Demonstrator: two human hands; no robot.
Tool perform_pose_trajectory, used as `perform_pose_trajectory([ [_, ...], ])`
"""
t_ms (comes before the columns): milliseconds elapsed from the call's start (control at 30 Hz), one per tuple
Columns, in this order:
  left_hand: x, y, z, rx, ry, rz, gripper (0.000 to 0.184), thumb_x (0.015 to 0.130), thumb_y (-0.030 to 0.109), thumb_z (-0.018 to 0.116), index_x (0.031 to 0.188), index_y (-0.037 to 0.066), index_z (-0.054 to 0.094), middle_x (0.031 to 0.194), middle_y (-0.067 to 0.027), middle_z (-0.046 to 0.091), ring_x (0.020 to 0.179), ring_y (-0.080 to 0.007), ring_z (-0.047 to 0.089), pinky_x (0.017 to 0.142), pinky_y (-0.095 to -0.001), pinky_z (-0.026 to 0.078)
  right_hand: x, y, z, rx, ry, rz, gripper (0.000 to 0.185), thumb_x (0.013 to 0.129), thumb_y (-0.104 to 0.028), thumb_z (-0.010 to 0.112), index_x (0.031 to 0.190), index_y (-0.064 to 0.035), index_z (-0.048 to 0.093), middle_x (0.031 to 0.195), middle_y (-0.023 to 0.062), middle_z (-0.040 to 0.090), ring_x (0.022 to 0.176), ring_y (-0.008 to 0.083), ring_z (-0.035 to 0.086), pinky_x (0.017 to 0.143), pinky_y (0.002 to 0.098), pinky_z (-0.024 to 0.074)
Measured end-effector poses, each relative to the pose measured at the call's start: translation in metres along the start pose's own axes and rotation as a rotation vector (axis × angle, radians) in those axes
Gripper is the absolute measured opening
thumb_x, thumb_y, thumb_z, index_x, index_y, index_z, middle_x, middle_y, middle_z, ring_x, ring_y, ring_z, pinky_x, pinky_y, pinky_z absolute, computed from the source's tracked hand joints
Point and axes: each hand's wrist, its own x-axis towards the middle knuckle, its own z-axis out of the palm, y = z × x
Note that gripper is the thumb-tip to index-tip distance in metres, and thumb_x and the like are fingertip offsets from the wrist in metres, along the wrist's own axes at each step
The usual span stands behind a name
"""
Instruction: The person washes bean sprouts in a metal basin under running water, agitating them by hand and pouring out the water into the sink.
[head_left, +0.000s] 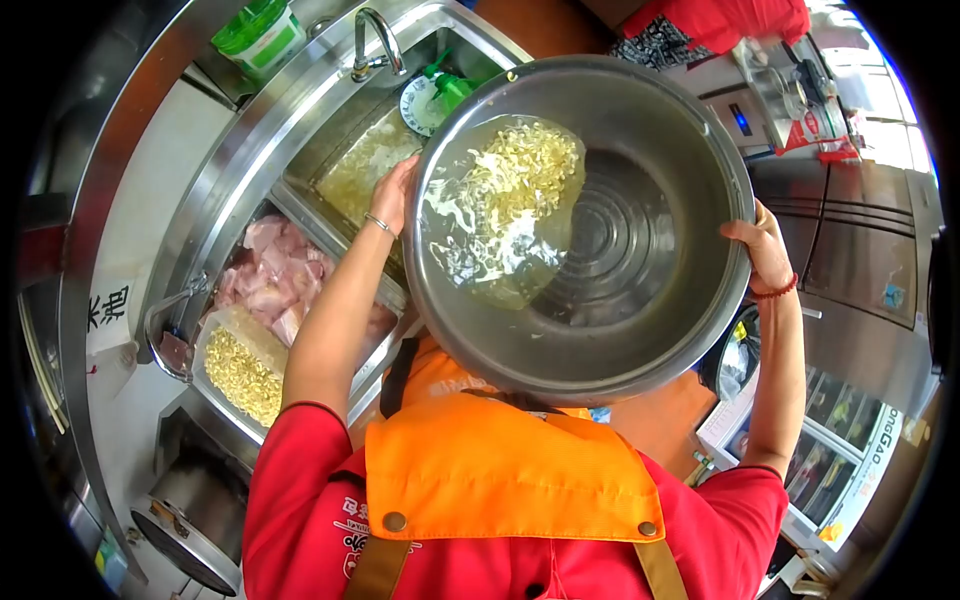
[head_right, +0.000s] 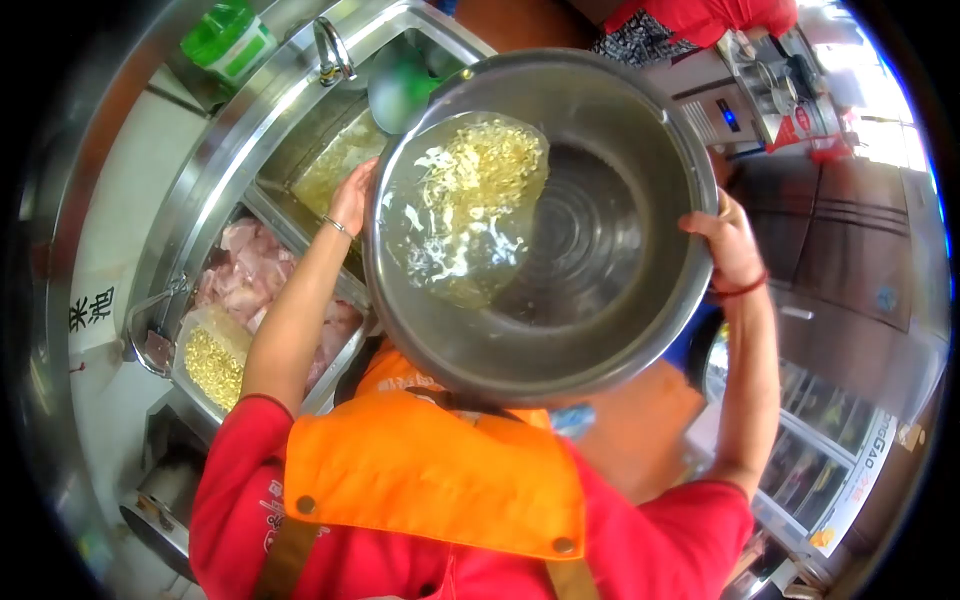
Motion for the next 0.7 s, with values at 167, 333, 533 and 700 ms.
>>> perform_pose_trajectory([
  [167, 0.004, -0.004, -0.004, 0.009, 0.002, 0.052, 0.038, 0.102, 0.023, 0.048, 0.126, -0.005, 0.058, 0.124, -0.0128, 0.063, 0.116, -0.0191, 0.058, 0.102, -0.0318, 0.044, 0.004, -0.003, -0.002, -0.022, -0.007, -0.001, 0.049, 0.072, 0.004, 0.061, 0.120, 0.0047, 0.058, 0.097, 0.0096, 0.067, 0.080, 0.0179, 0.065, 0.073, 0.0293, 0.0537],
  [333, 0.001, -0.003, -0.004, 0.012, -0.007, 0.070, 0.037, 0.101, 0.022, 0.052, 0.125, -0.005, 0.059, 0.124, -0.0133, 0.063, 0.116, -0.0198, 0.059, 0.101, -0.0311, 0.045, 0.005, -0.005, -0.002, -0.019, -0.024, 0.001, 0.051, 0.072, 0.003, 0.060, 0.123, 0.0042, 0.057, 0.100, 0.0085, 0.067, 0.083, 0.0171, 0.064, 0.076, 0.0288, 0.0530],
  [533, -0.011, 0.005, 0.009, 0.046, 0.053, 0.047, 0.038, 0.101, 0.023, 0.051, 0.128, -0.003, 0.058, 0.127, -0.0112, 0.061, 0.119, -0.0194, 0.056, 0.104, -0.0319, 0.043, 0.005, -0.013, 0.005, -0.042, -0.018, -0.021, 0.049, 0.073, 0.002, 0.061, 0.122, 0.0049, 0.057, 0.098, 0.0092, 0.067, 0.081, 0.0174, 0.064, 0.074, 0.0286, 0.0530],
  [700, 0.006, -0.017, -0.009, 0.371, 0.085, 0.246, 0.031, 0.098, 0.023, 0.057, 0.121, 0.004, 0.064, 0.120, -0.0130, 0.063, 0.111, -0.0237, 0.059, 0.098, -0.0335, 0.046, 0.008, -0.014, 0.004, -0.059, -0.027, -0.009, 0.047, 0.073, 0.001, 0.063, 0.119, 0.0061, 0.058, 0.097, 0.0105, 0.066, 0.079, 0.0182, 0.064, 0.074, 0.0288, 0.0532],
])
